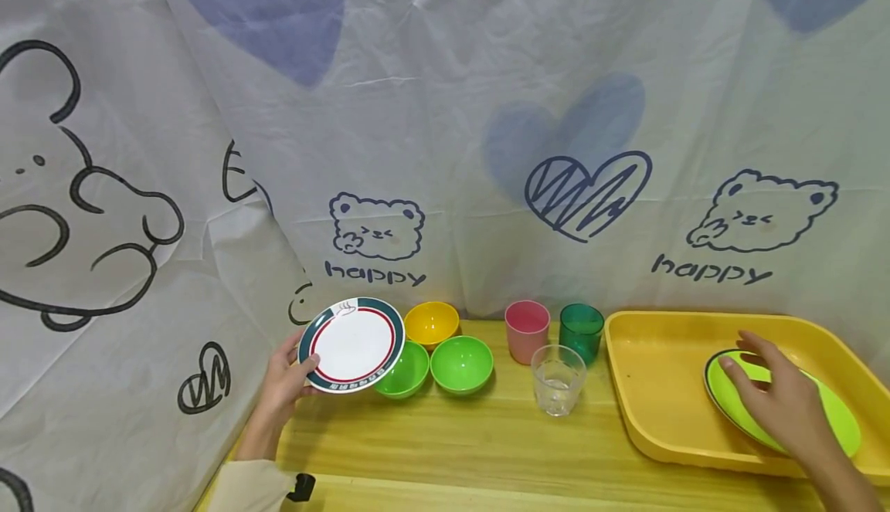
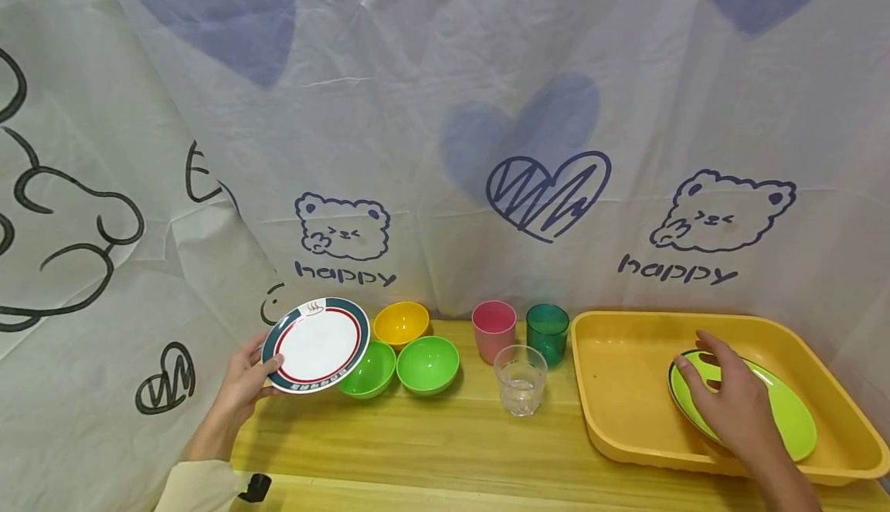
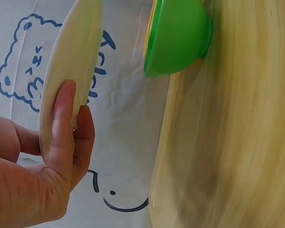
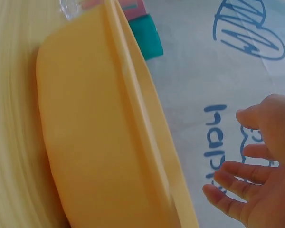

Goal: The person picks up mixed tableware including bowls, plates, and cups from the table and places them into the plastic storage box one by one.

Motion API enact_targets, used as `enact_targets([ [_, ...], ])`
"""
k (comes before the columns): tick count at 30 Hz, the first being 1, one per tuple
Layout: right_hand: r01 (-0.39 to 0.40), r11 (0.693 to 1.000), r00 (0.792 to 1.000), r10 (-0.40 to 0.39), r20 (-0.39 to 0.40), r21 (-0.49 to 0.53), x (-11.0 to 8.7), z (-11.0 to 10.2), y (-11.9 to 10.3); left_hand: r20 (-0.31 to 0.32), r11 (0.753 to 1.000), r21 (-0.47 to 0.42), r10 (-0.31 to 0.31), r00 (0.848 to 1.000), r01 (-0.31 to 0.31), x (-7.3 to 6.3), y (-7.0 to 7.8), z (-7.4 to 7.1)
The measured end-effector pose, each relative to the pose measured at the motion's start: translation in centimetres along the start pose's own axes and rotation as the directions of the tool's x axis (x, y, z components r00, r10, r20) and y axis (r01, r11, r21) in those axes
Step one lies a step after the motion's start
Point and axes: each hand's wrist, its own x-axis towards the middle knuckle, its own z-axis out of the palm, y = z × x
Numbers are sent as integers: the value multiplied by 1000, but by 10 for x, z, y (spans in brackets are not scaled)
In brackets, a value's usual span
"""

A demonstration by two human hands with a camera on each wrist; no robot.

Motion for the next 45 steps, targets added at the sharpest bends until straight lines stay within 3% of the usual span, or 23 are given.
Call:
enact_targets([
  [25, 40, 995, 999, -42, 26, 89, -4, 27, -52, 33, 1000, -12, 28, 999, -28, -11, 6, 37],
  [33, 52, 991, 998, -57, 38, 126, -5, 38, -70, 45, 999, -40, 8, 999, -7, -17, 5, 50],
  [45, 71, 980, 995, -82, 51, 184, -10, 51, -90, 77, 997, -73, 29, 997, -24, -30, 4, 70],
])
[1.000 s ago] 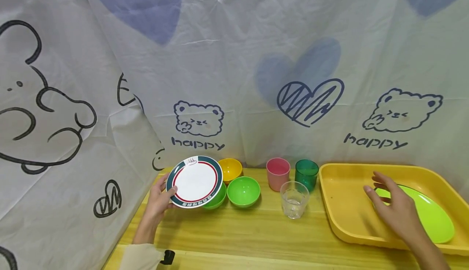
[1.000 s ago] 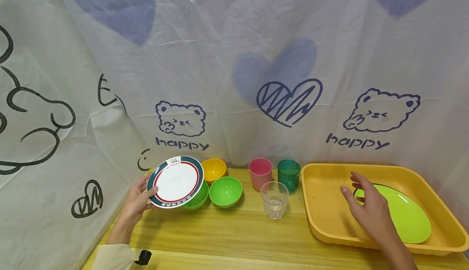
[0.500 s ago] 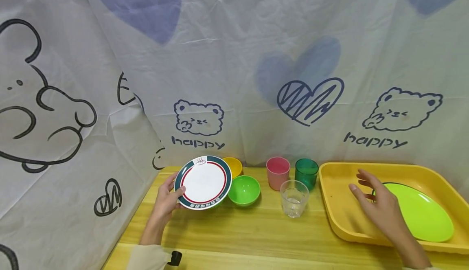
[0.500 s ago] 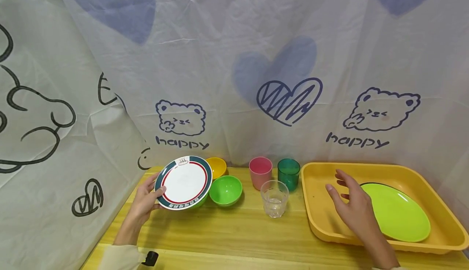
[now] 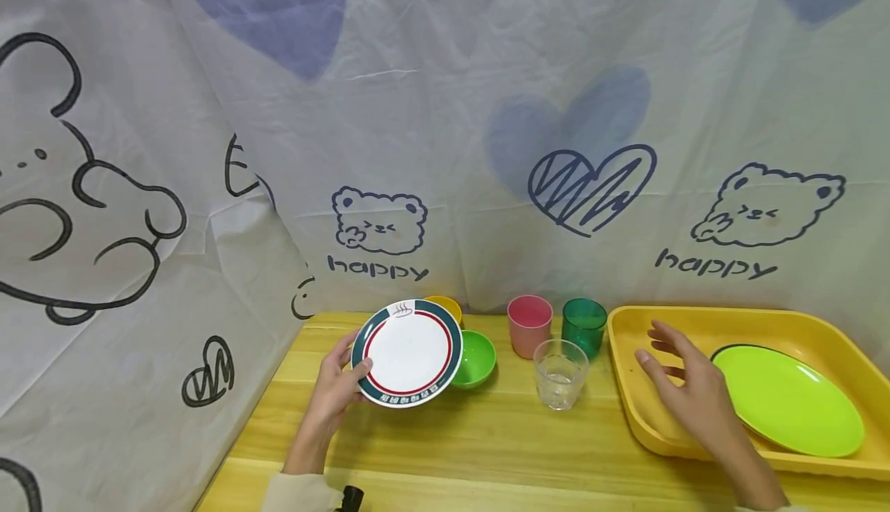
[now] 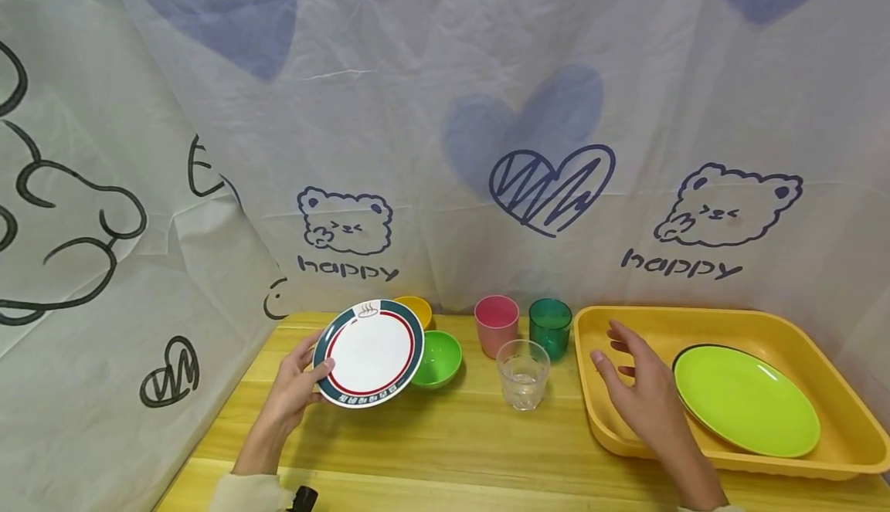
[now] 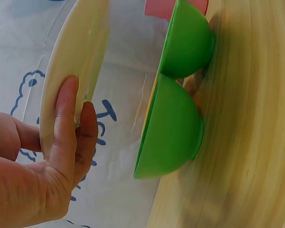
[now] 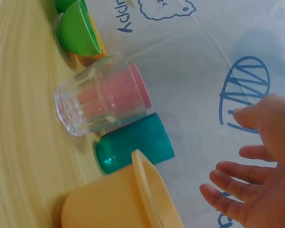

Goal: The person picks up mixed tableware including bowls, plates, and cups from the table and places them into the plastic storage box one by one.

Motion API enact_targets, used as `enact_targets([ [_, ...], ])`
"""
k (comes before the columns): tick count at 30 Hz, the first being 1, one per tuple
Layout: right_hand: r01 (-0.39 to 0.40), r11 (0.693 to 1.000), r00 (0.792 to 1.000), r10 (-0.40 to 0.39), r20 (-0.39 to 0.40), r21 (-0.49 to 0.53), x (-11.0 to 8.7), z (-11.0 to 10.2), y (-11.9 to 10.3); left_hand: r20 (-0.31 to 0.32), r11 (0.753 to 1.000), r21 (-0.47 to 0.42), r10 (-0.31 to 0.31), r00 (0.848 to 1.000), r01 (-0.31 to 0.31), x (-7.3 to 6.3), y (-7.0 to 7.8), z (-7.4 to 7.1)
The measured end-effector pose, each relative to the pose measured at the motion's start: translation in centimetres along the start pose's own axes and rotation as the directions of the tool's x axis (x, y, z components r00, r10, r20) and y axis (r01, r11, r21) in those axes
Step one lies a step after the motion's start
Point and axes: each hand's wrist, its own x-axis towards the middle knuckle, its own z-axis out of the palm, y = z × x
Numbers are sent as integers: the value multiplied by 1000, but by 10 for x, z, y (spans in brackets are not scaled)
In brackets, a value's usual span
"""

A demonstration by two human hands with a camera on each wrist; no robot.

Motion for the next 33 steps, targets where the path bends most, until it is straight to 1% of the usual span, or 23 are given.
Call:
enact_targets([
  [6, -5, 999, 1000, 4, 18, 32, -5, 12, -9, 5, 1000, 0, 6, 1000, -6, -2, -1, 9],
  [12, -18, 998, 999, 16, 38, 60, -11, 26, -15, 32, 1000, -4, 17, 999, -17, -6, -3, 19],
  [17, -8, 997, 999, 5, 50, 71, -14, 37, -20, 52, 1000, 7, 15, 999, -16, -11, -5, 27],
  [23, 10, 994, 998, -16, 58, 108, -16, 47, -28, 89, 1000, -2, 26, 996, -26, -17, -5, 36],
  [33, 34, 983, 996, -49, 78, 180, -19, 65, -44, 164, 998, -38, 59, 985, -54, -25, -6, 54],
])
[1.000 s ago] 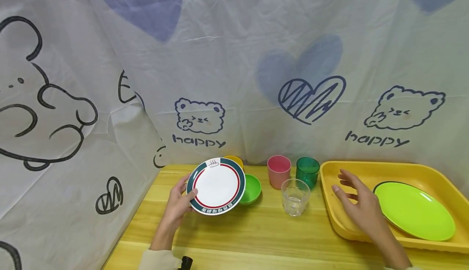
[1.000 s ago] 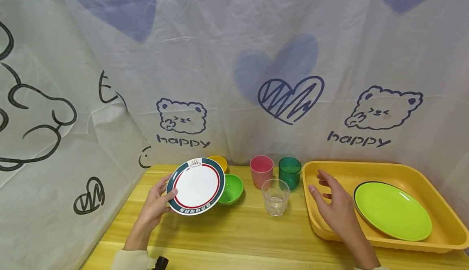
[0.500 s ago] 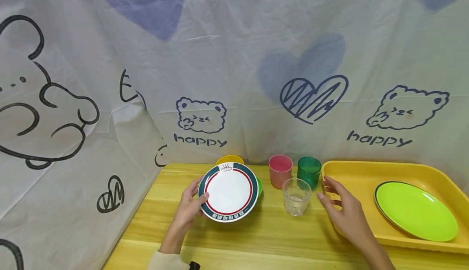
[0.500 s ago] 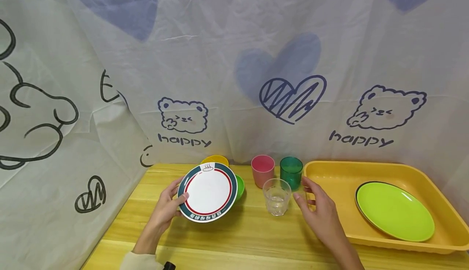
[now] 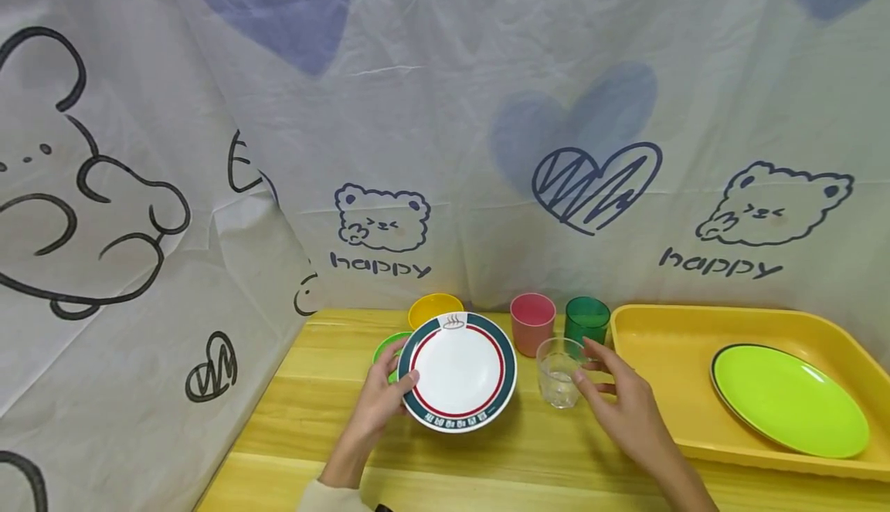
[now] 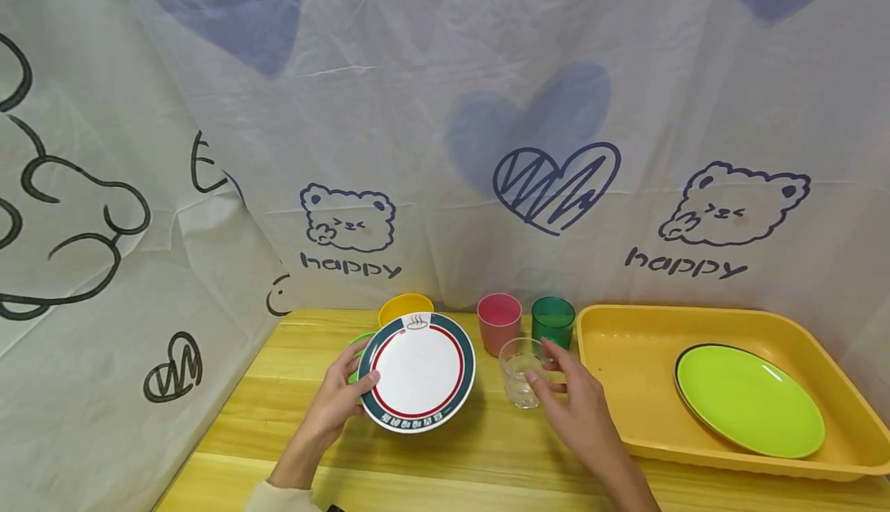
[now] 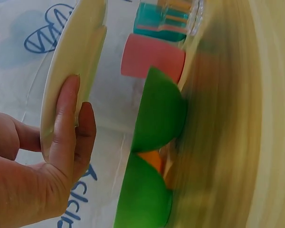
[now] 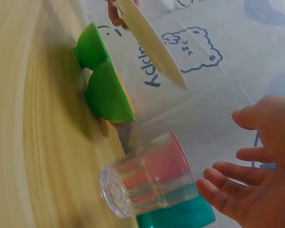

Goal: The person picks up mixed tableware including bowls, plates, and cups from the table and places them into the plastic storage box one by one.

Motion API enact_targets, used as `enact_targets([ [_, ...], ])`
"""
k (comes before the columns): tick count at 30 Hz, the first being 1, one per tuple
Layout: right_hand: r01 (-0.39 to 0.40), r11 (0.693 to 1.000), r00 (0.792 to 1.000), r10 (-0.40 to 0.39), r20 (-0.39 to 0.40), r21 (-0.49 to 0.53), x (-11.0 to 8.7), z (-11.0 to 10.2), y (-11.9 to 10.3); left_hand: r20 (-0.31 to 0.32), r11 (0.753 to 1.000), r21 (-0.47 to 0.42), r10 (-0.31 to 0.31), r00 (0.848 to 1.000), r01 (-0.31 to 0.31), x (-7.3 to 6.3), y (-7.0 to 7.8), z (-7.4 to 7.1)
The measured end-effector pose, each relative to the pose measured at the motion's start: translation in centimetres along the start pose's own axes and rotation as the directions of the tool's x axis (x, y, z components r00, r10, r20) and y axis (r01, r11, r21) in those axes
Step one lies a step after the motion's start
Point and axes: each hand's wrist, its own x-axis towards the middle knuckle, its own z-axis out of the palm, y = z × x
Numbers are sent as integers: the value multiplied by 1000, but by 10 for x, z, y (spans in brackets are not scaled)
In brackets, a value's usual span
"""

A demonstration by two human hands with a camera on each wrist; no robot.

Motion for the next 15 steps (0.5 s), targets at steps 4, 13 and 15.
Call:
enact_targets([
  [4, -2, 1000, 1000, 2, 9, 25, 0, 7, -5, 48, 1000, -27, 13, 999, -12, -4, -1, 10],
  [13, -99, 994, 992, 96, 80, 41, 2, 20, -11, 136, 998, -53, 32, 990, -25, -7, -4, 29],
  [15, -124, 991, 988, 119, 103, 47, 3, 22, -12, 143, 998, -59, 27, 989, -19, -8, -4, 32],
])
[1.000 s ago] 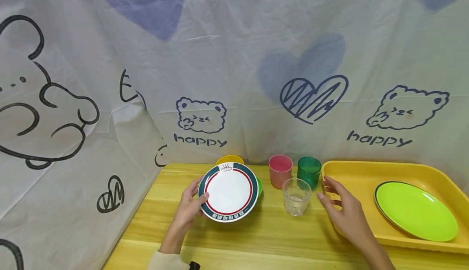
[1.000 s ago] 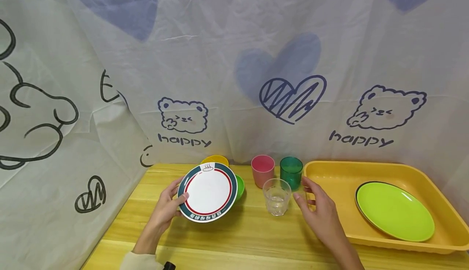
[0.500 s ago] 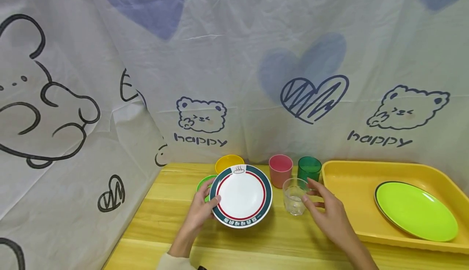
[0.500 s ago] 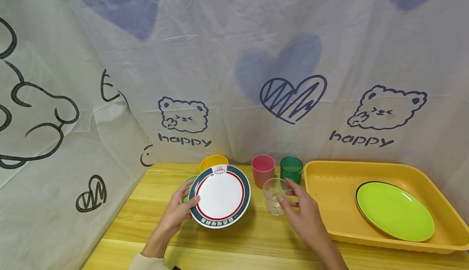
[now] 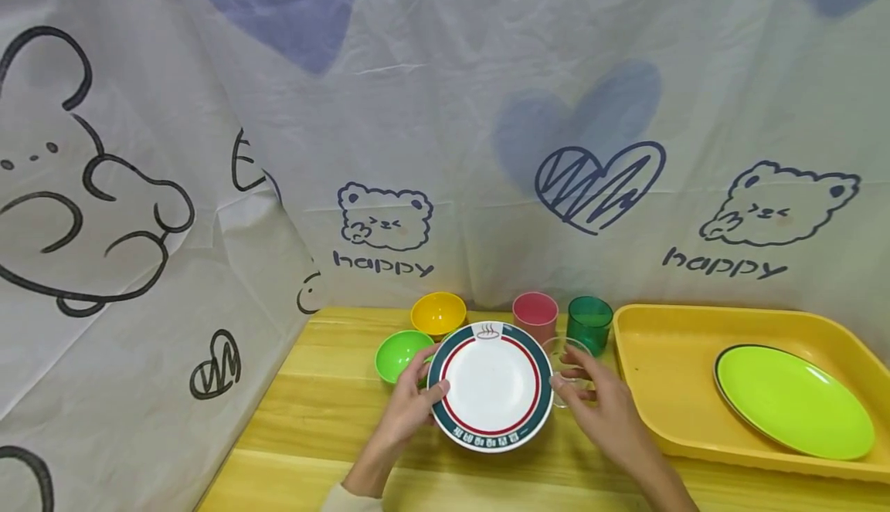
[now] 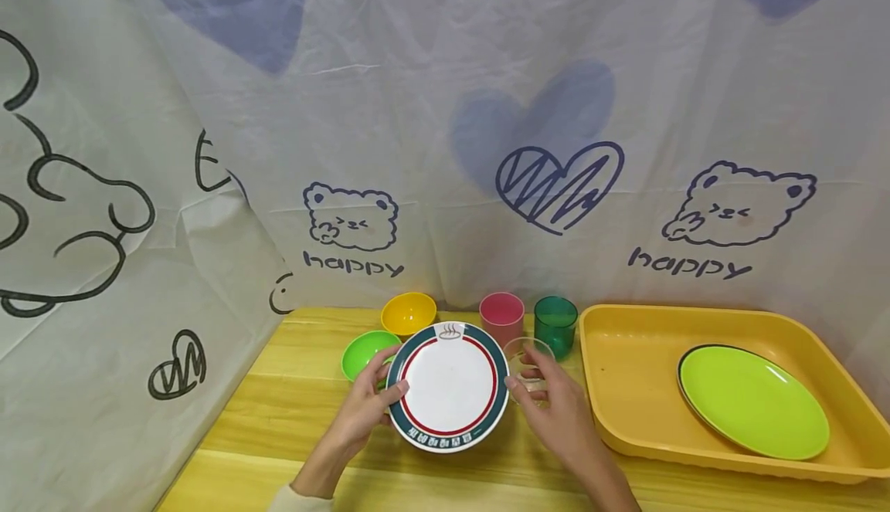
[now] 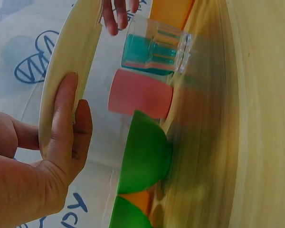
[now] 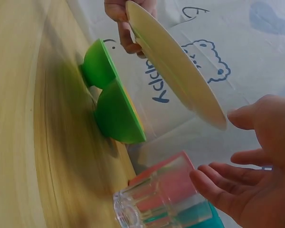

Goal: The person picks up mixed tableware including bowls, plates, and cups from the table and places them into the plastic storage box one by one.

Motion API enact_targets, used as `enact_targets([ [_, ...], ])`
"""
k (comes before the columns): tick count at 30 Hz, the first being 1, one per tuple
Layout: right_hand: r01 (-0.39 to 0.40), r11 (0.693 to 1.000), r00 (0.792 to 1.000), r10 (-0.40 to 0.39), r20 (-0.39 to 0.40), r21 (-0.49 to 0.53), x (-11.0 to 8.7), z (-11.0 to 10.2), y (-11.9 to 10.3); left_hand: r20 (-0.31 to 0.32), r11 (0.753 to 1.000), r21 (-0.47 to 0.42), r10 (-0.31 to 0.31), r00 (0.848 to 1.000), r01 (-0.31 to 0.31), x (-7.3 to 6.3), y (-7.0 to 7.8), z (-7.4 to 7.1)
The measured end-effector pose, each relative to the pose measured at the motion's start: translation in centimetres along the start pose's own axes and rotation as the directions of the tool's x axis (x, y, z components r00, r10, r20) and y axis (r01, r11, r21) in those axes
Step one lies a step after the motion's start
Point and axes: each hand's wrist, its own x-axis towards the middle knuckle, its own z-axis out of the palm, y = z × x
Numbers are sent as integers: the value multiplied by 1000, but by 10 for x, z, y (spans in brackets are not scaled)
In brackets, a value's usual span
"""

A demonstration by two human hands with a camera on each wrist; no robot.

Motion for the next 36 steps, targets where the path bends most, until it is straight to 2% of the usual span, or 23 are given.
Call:
enact_targets([
  [6, -5, 999, 1000, 5, 4, 34, -1, 4, -3, 21, 1000, -15, -2, 1000, 3, 2, 2, 10],
  [17, -142, 989, 990, 143, 18, -48, 0, 0, -11, 25, 999, 0, 32, 999, -32, 3, 1, 30],
  [28, -182, 981, 983, 182, 16, 64, -2, -10, -9, 30, 998, 8, 67, 997, -67, 4, -4, 44],
  [36, -222, 973, 975, 221, 14, 58, -2, -21, -11, 96, 996, 39, 77, 992, -81, 4, -7, 46],
])
